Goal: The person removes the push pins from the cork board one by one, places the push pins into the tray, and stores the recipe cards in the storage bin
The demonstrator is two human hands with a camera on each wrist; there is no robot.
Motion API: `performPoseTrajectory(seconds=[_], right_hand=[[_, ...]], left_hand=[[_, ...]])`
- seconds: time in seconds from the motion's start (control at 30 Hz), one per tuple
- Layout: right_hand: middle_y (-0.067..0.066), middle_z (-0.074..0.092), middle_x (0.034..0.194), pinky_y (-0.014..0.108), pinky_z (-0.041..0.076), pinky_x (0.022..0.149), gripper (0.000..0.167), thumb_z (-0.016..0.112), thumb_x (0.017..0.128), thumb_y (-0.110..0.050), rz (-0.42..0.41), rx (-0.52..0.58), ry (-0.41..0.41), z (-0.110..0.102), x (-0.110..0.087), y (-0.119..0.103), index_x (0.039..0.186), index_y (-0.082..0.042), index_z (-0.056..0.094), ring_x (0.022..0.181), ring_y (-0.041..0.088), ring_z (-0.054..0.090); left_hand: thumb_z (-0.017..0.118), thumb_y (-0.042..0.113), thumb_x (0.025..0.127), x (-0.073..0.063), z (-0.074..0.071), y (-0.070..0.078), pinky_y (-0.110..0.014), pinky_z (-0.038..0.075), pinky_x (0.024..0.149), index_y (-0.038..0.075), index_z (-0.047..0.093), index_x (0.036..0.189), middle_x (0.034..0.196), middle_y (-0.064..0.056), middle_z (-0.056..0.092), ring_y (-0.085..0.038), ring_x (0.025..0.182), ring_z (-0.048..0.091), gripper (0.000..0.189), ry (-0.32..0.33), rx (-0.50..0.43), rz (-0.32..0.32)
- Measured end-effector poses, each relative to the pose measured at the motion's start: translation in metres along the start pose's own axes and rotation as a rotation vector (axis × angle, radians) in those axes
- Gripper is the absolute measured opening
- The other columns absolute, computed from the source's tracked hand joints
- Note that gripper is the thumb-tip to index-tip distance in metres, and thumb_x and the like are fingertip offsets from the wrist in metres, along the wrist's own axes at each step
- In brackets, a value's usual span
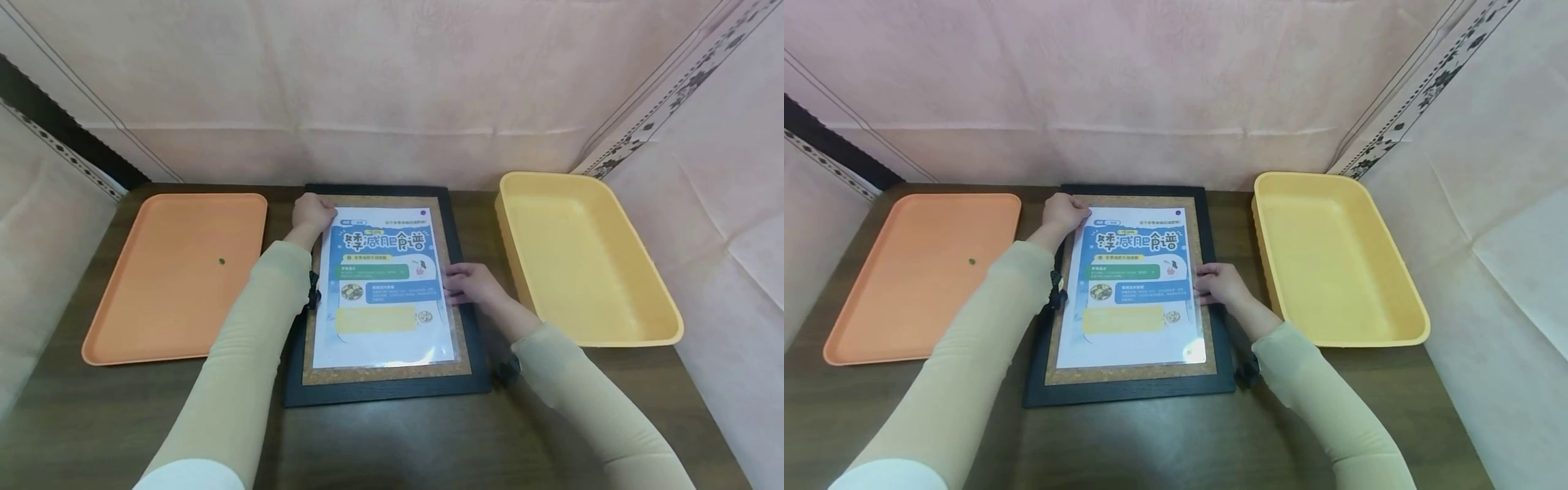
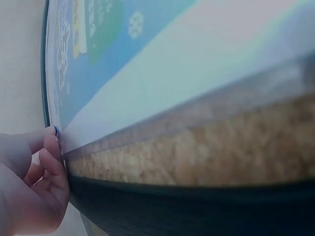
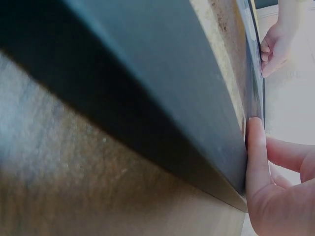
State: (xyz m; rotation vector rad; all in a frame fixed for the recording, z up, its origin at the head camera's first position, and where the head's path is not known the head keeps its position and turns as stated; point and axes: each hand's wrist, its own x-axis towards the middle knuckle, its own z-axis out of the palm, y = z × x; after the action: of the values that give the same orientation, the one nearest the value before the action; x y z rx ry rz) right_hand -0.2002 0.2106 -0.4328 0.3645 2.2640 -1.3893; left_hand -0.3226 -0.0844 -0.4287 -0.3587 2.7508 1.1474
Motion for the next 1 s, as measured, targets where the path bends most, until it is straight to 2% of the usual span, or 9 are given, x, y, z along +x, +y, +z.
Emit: performPoseTrajectory(seconds=[0.13,0.33,0.6,0.73,0.87,1.0], right_hand=[[0.020,0.061,0.115,0.029,0.056,0.072,0.042,0.056,0.094,-0.017,0.005,-0.004,0.005,-0.001,-0.001,-0.001,0.133,-0.004,0.048,0.081,0.017,0.069],[0.021,0.061,0.115,0.029,0.056,0.072,0.042,0.055,0.094,-0.016,0.004,-0.004,0.004,0.000,-0.001,-0.002,0.133,-0.003,0.048,0.082,0.017,0.069],[0.021,0.061,0.115,0.029,0.056,0.072,0.042,0.055,0.094,-0.016,-0.007,-0.003,0.001,0.001,0.000,-0.002,0.133,-0.003,0.048,0.081,0.017,0.069],[0.021,0.061,0.115,0.029,0.056,0.072,0.042,0.055,0.094,-0.015,-0.004,-0.001,0.001,0.000,0.000,-0.002,0.133,-0.003,0.048,0.080,0.016,0.069],[0.021,0.061,0.115,0.029,0.056,0.072,0.042,0.056,0.094,-0.016,-0.001,-0.001,0.003,0.001,0.000,-0.002,0.133,-0.003,0.048,0.081,0.016,0.069],[0.020,0.061,0.115,0.029,0.056,0.072,0.042,0.056,0.094,-0.016,0.004,-0.003,0.007,0.001,-0.001,-0.002,0.133,-0.003,0.048,0.082,0.017,0.068]], left_hand=[[0.054,0.021,0.094,0.001,0.000,0.001,-0.039,0.048,0.093,0.004,0.066,0.111,0.117,-0.013,0.063,-0.028,0.103,0.058,0.027,-0.005,0.016,0.001],[0.054,0.021,0.094,-0.001,-0.004,0.002,-0.036,0.049,0.088,0.003,0.066,0.110,0.112,-0.013,0.063,-0.026,0.097,0.056,0.027,-0.034,-0.012,-0.025],[0.054,0.022,0.094,-0.001,-0.011,0.003,-0.031,0.046,0.079,0.003,0.065,0.110,0.096,-0.011,0.062,-0.022,0.089,0.055,0.027,-0.087,-0.051,-0.056],[0.055,0.022,0.094,0.005,-0.012,0.000,-0.027,0.048,0.077,0.003,0.066,0.108,0.091,-0.008,0.061,-0.018,0.082,0.056,0.026,-0.110,-0.117,-0.079],[0.055,0.023,0.094,0.008,-0.013,-0.002,-0.023,0.050,0.075,0.003,0.065,0.110,0.092,-0.007,0.060,-0.015,0.078,0.057,0.027,-0.130,-0.206,-0.113],[0.054,0.025,0.095,0.006,-0.016,-0.002,-0.022,0.048,0.073,0.003,0.065,0.108,0.091,-0.007,0.058,-0.016,0.079,0.056,0.028,-0.148,-0.215,-0.129]])
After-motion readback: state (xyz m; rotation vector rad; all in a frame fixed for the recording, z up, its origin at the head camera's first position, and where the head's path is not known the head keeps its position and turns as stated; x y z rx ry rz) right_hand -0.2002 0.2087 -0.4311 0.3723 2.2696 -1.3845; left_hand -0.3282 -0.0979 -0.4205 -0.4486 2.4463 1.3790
